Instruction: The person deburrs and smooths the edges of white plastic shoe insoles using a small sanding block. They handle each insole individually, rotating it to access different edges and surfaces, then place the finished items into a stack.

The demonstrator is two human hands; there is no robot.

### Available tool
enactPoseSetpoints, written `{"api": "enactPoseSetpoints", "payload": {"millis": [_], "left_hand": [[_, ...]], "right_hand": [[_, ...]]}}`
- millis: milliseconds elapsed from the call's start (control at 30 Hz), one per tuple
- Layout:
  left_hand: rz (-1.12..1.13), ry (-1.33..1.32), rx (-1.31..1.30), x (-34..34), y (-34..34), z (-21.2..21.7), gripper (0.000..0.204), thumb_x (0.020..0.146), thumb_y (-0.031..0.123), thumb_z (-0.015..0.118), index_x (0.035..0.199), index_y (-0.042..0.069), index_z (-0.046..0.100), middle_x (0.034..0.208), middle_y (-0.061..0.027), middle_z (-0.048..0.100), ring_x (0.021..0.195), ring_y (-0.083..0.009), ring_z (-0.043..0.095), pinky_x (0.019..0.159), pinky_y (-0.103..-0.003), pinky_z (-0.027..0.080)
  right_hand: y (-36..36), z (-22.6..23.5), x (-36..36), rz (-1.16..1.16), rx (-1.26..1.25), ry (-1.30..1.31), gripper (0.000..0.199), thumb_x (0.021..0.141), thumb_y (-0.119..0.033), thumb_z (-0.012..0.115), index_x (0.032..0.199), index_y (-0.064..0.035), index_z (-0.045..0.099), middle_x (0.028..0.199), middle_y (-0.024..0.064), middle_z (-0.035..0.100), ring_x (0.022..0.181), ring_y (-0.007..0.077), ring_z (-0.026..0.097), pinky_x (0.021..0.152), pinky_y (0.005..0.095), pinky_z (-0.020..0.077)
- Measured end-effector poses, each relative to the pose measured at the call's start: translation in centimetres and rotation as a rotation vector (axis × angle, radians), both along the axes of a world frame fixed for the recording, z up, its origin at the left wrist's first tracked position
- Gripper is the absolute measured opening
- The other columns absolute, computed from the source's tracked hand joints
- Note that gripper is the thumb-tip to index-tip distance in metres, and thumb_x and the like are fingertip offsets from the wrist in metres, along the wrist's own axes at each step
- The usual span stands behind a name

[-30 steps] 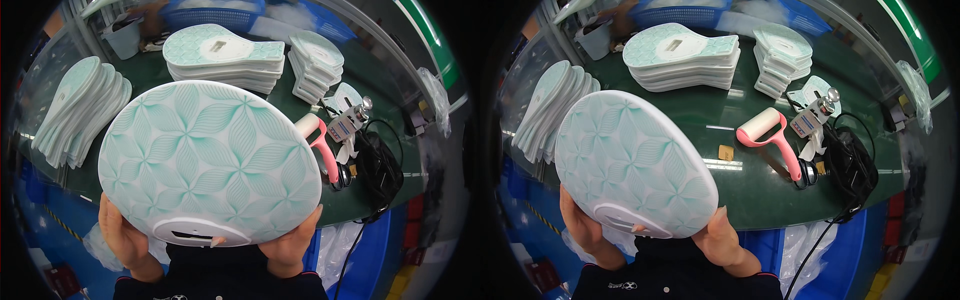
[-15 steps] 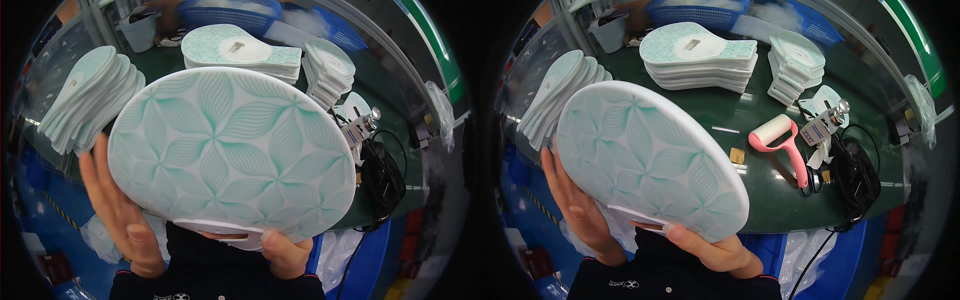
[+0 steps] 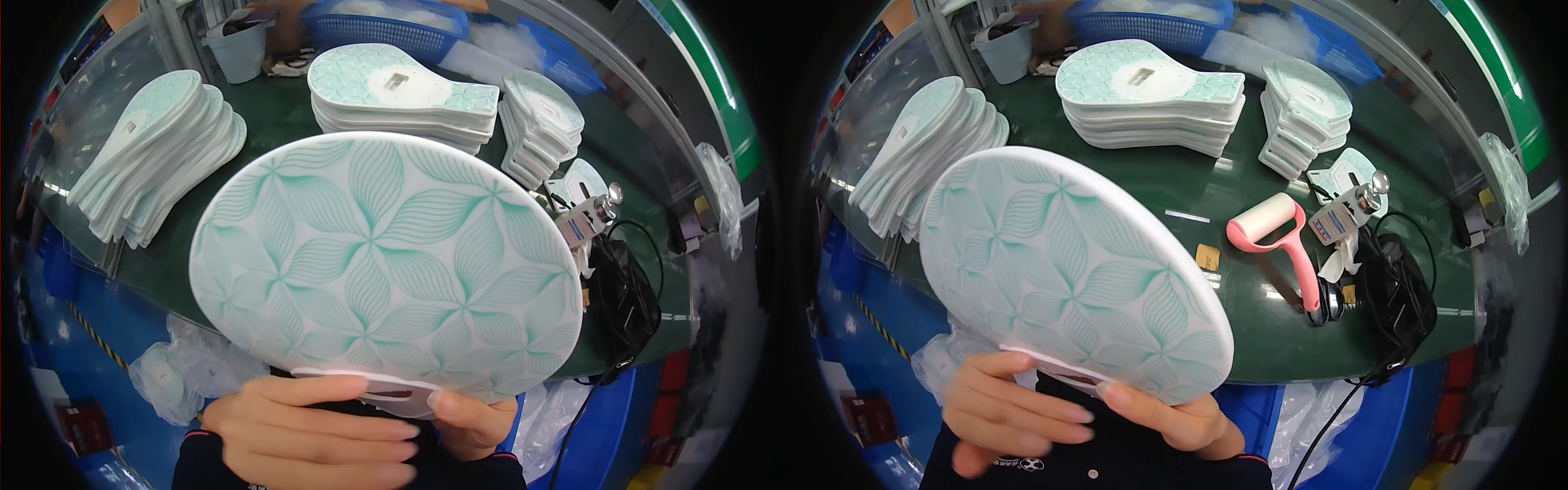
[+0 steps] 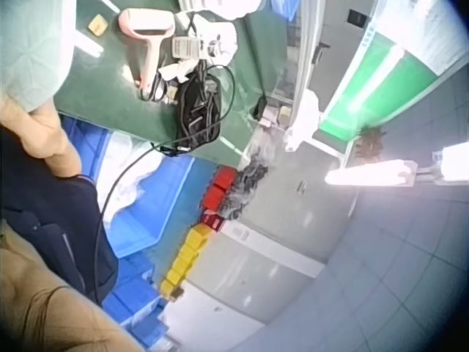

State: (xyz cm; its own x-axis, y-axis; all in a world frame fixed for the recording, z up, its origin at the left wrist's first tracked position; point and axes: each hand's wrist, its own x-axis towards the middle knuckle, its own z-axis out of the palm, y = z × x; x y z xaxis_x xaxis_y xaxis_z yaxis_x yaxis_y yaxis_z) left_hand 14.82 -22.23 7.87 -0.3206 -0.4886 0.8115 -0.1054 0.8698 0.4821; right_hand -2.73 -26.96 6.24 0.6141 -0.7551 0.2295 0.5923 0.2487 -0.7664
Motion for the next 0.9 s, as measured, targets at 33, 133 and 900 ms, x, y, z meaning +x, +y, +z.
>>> {"api": "enactPoseSetpoints", "payload": {"millis": [33, 133, 900], "left_hand": [[0.02, 0.049, 0.043, 1.2, 0.9, -0.7, 0.054, 0.091, 0.034, 0.015, 0.083, -0.002, 0.054, 0.061, -0.0126, 0.062, 0.067, -0.0219, 0.063, 0.098, -0.04, 0.019], [0.183, 0.361, 0.025, 2.3, 2.5, -1.9, 0.057, 0.091, 0.033, 0.026, 0.059, 0.001, 0.06, 0.043, -0.0029, 0.052, 0.052, -0.0169, 0.06, 0.086, -0.042, 0.036], [-0.155, 0.348, 1.089, -1.3, 2.2, -2.6, 0.069, 0.071, 0.011, 0.066, 0.124, -0.003, 0.024, 0.117, -0.0154, 0.042, 0.105, -0.0209, 0.046, 0.088, -0.03, 0.036]], "right_hand": [[-0.3, -0.7, 0.3, 0.044, 0.029, -0.023, 0.033, 0.081, -0.002, 0.048, 0.113, 0.0039, 0.044, 0.11, 0.0116, 0.05, 0.1, 0.0176, 0.047, 0.085, 0.0281, 0.0358], [-0.8, 0.9, -1.1, 0.164, 0.114, 0.088, 0.034, 0.08, -0.001, 0.048, 0.114, 0.0036, 0.044, 0.11, 0.0118, 0.05, 0.101, 0.0175, 0.047, 0.086, 0.0279, 0.0352], [-5.7, 4.6, 1.4, 0.112, 0.349, -0.578, 0.063, 0.087, -0.043, 0.026, 0.131, -0.0029, 0.007, 0.136, 0.0189, 0.008, 0.124, 0.0367, 0.005, 0.1, 0.0503, 0.0115]]}}
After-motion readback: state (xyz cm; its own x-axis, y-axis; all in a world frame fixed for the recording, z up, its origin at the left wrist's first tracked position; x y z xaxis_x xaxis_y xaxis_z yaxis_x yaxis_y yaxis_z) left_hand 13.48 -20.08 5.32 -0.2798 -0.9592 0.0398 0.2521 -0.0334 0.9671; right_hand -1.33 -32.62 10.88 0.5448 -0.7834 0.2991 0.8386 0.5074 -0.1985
